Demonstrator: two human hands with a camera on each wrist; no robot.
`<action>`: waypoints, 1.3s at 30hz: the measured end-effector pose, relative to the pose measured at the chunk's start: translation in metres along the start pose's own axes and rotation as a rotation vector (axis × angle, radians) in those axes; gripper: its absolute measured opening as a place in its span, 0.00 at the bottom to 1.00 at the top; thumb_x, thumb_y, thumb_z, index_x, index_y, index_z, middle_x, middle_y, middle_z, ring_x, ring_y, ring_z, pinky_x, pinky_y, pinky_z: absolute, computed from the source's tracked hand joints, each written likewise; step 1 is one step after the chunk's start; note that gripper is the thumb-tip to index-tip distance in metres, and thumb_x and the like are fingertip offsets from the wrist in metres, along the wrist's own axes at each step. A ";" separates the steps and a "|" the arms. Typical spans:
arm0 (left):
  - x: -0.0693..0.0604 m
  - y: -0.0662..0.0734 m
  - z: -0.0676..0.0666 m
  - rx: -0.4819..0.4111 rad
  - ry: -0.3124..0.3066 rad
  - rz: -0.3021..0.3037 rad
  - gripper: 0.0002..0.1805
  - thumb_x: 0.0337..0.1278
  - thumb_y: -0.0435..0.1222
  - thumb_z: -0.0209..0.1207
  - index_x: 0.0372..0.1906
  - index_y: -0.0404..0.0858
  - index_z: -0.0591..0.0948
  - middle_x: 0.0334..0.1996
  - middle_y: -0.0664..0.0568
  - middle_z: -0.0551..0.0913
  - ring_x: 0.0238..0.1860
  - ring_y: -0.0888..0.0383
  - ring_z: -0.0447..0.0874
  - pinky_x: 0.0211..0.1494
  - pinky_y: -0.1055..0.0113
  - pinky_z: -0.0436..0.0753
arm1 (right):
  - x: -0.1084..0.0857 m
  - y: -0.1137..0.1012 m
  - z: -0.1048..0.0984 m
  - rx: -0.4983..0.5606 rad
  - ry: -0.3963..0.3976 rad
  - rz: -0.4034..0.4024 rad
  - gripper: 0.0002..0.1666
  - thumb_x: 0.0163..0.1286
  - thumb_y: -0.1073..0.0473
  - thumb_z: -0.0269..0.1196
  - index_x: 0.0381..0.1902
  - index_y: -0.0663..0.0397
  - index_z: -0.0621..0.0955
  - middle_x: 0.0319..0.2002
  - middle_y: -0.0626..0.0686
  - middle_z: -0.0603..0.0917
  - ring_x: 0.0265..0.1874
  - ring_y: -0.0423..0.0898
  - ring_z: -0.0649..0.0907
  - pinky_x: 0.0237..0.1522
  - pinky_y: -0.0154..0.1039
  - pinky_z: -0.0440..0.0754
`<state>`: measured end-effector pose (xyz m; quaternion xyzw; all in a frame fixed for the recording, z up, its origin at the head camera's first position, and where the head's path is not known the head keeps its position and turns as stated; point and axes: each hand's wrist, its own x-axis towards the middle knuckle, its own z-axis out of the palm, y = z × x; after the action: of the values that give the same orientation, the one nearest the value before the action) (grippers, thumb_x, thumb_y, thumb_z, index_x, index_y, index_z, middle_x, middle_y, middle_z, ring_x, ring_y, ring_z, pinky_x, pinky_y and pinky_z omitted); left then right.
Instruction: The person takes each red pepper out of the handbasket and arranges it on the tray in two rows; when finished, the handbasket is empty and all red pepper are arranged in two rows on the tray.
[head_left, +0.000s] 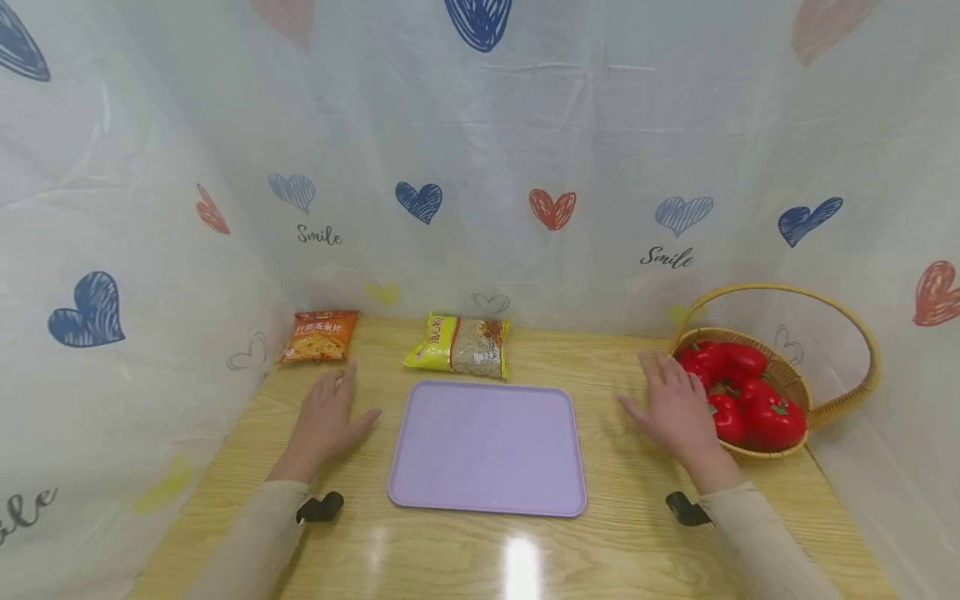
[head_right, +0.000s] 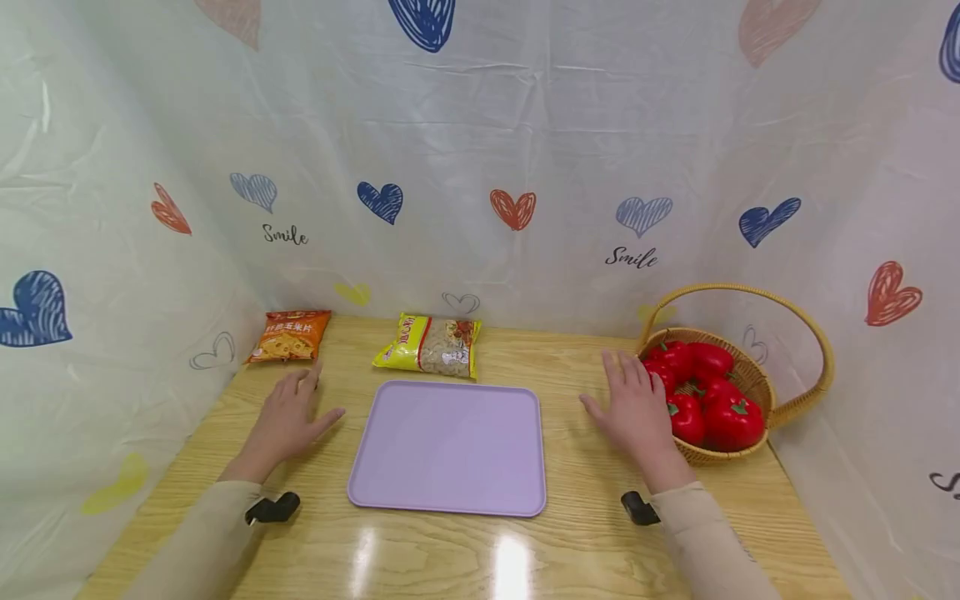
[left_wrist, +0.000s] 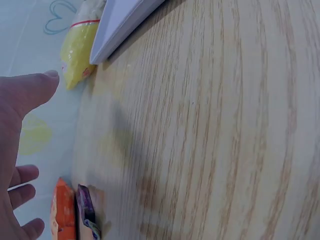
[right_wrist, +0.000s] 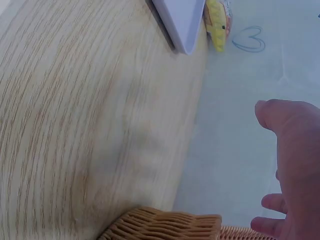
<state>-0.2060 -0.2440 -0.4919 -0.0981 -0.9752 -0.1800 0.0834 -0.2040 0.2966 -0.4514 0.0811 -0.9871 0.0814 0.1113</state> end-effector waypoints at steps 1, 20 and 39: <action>0.000 0.000 0.000 -0.015 0.003 0.003 0.51 0.65 0.52 0.63 0.79 0.28 0.53 0.68 0.26 0.63 0.70 0.29 0.60 0.72 0.33 0.60 | -0.001 0.001 -0.001 0.005 0.005 -0.002 0.51 0.71 0.35 0.60 0.77 0.62 0.60 0.72 0.72 0.62 0.72 0.72 0.59 0.68 0.75 0.55; -0.007 0.008 0.008 -0.307 -0.138 0.040 0.35 0.61 0.43 0.70 0.66 0.28 0.71 0.63 0.33 0.75 0.66 0.34 0.72 0.68 0.38 0.71 | -0.024 0.023 -0.026 0.041 0.088 -0.020 0.44 0.63 0.46 0.71 0.70 0.62 0.70 0.62 0.71 0.72 0.59 0.72 0.72 0.58 0.75 0.68; -0.014 0.008 0.029 -0.449 -0.203 0.030 0.38 0.56 0.49 0.73 0.65 0.33 0.73 0.64 0.39 0.75 0.70 0.38 0.68 0.74 0.41 0.64 | -0.047 0.076 -0.038 0.085 0.069 -0.016 0.40 0.60 0.54 0.73 0.65 0.64 0.72 0.59 0.72 0.71 0.57 0.72 0.70 0.49 0.75 0.75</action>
<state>-0.1944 -0.2278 -0.5190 -0.1461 -0.9127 -0.3800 -0.0362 -0.1646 0.3835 -0.4368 0.0909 -0.9776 0.1251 0.1424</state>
